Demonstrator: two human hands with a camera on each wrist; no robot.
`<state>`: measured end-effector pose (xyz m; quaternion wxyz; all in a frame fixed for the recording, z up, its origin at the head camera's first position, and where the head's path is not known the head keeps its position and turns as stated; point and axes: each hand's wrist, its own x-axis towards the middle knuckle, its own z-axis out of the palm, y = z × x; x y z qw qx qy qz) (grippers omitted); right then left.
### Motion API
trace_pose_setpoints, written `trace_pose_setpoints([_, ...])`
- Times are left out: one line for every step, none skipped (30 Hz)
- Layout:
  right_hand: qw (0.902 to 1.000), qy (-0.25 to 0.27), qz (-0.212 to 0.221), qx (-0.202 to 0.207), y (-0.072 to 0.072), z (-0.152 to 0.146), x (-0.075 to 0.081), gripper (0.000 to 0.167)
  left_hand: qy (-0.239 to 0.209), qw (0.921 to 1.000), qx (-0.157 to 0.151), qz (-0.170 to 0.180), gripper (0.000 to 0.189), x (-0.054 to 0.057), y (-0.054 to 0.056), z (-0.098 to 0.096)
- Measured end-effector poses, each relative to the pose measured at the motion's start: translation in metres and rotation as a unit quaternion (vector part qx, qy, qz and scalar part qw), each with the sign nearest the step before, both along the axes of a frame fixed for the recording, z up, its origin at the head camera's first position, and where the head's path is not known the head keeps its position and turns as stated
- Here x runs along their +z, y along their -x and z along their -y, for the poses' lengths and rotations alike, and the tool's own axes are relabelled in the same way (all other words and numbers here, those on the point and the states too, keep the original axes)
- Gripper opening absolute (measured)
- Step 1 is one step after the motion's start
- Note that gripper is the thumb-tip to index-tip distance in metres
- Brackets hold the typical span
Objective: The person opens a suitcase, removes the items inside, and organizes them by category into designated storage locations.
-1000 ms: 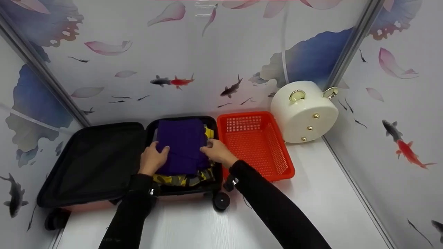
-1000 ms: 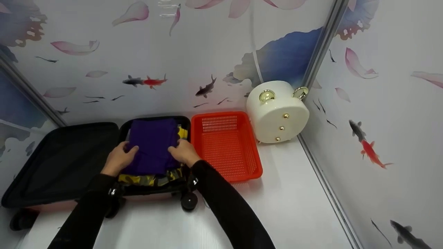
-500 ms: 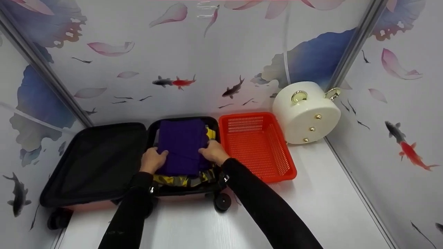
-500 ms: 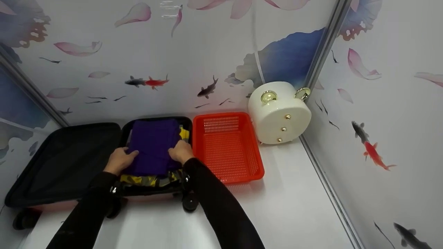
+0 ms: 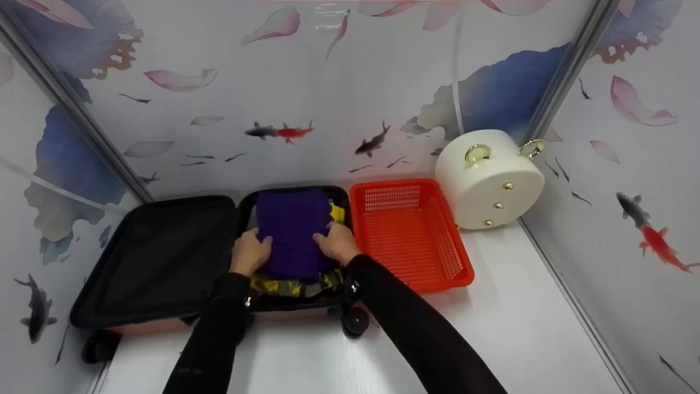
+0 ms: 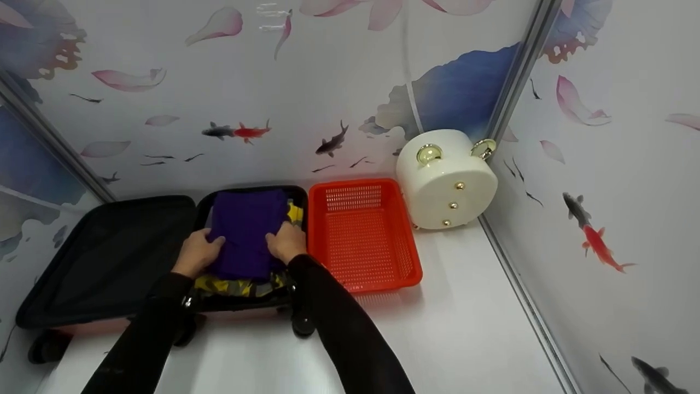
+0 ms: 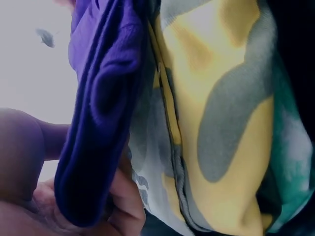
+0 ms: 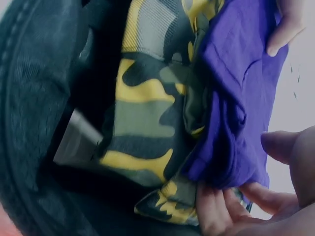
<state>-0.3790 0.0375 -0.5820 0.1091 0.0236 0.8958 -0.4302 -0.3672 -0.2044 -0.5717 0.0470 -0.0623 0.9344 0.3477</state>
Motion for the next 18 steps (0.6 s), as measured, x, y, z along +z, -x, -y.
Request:
trace_pose_setpoints([0.9999, 0.01, 0.011, -0.004, -0.001, 0.001, 0.001, 0.067, 0.001, 1.0, 0.002, 0.001, 0.065, 0.0, -0.001, 0.0])
trace_pose_setpoints([0.9992, 0.026, 0.028, -0.012, -0.004, 0.002, 0.007, 0.068, -0.002, 0.9999, 0.004, 0.009, 0.065, 0.005, -0.004, -0.003])
trace_pose_setpoints([0.9983, 0.039, 0.039, -0.018, -0.004, 0.003, 0.008, 0.07, -0.002, 0.9999, 0.006, 0.01, 0.065, 0.005, -0.004, -0.003])
trace_pose_setpoints([0.9969, 0.054, 0.051, -0.024, -0.003, 0.003, 0.009, 0.072, -0.001, 0.9999, 0.009, 0.01, 0.065, 0.006, -0.004, -0.004])
trace_pose_setpoints([0.9943, 0.075, 0.069, -0.031, -0.005, 0.004, 0.014, 0.074, -0.002, 0.9999, 0.01, 0.009, 0.065, 0.007, -0.005, -0.005])
trace_pose_setpoints([0.9917, 0.09, 0.084, -0.036, -0.004, 0.003, 0.014, 0.077, -0.002, 0.9999, 0.011, 0.007, 0.065, 0.008, -0.004, -0.006])
trace_pose_setpoints([0.9889, 0.105, 0.097, -0.041, -0.003, 0.003, 0.014, 0.078, -0.004, 0.9999, 0.012, 0.007, 0.065, 0.009, -0.004, -0.008])
trace_pose_setpoints([0.9864, 0.117, 0.108, -0.044, -0.002, 0.002, 0.013, 0.079, -0.008, 0.9999, 0.013, 0.007, 0.066, 0.011, -0.004, -0.009])
trace_pose_setpoints([0.984, 0.129, 0.115, -0.045, -0.002, 0.002, 0.012, 0.079, -0.014, 0.9998, 0.013, 0.007, 0.066, 0.013, -0.004, -0.011])
trace_pose_setpoints([0.9816, 0.14, 0.122, -0.044, -0.001, 0.001, 0.011, 0.079, -0.021, 0.9997, 0.012, 0.007, 0.067, 0.015, -0.004, -0.014])
trace_pose_setpoints([0.9801, 0.148, 0.125, -0.044, 0.0, 0.0, 0.01, 0.078, -0.028, 0.9995, 0.011, 0.005, 0.068, 0.017, -0.004, -0.016])
trace_pose_setpoints([0.9783, 0.157, 0.128, -0.044, 0.0, -0.002, 0.008, 0.077, -0.035, 0.9993, 0.009, 0.004, 0.068, 0.019, -0.003, -0.018])
trace_pose_setpoints([0.977, 0.165, 0.128, -0.044, 0.0, -0.002, 0.007, 0.075, -0.042, 0.9991, 0.007, 0.002, 0.068, 0.022, -0.004, -0.02])
trace_pose_setpoints([0.9755, 0.175, 0.126, -0.043, 0.0, -0.003, 0.006, 0.074, -0.048, 0.9988, 0.004, -0.001, 0.068, 0.025, -0.004, -0.022])
trace_pose_setpoints([0.9746, 0.182, 0.124, -0.041, 0.0, -0.004, 0.005, 0.074, -0.052, 0.9986, 0.002, -0.006, 0.068, 0.027, -0.004, -0.023])
trace_pose_setpoints([0.9737, 0.188, 0.124, -0.038, 0.0, -0.005, 0.005, 0.074, -0.054, 0.9985, -0.001, -0.011, 0.067, 0.028, -0.004, -0.025])
trace_pose_setpoints([0.9718, 0.199, 0.121, -0.034, 0.0, -0.008, 0.005, 0.072, -0.054, 0.9984, -0.004, -0.018, 0.066, 0.03, -0.004, -0.027])
trace_pose_setpoints([0.9704, 0.208, 0.12, -0.028, -0.001, -0.01, 0.007, 0.072, -0.056, 0.9982, -0.007, -0.024, 0.066, 0.032, -0.004, -0.029])
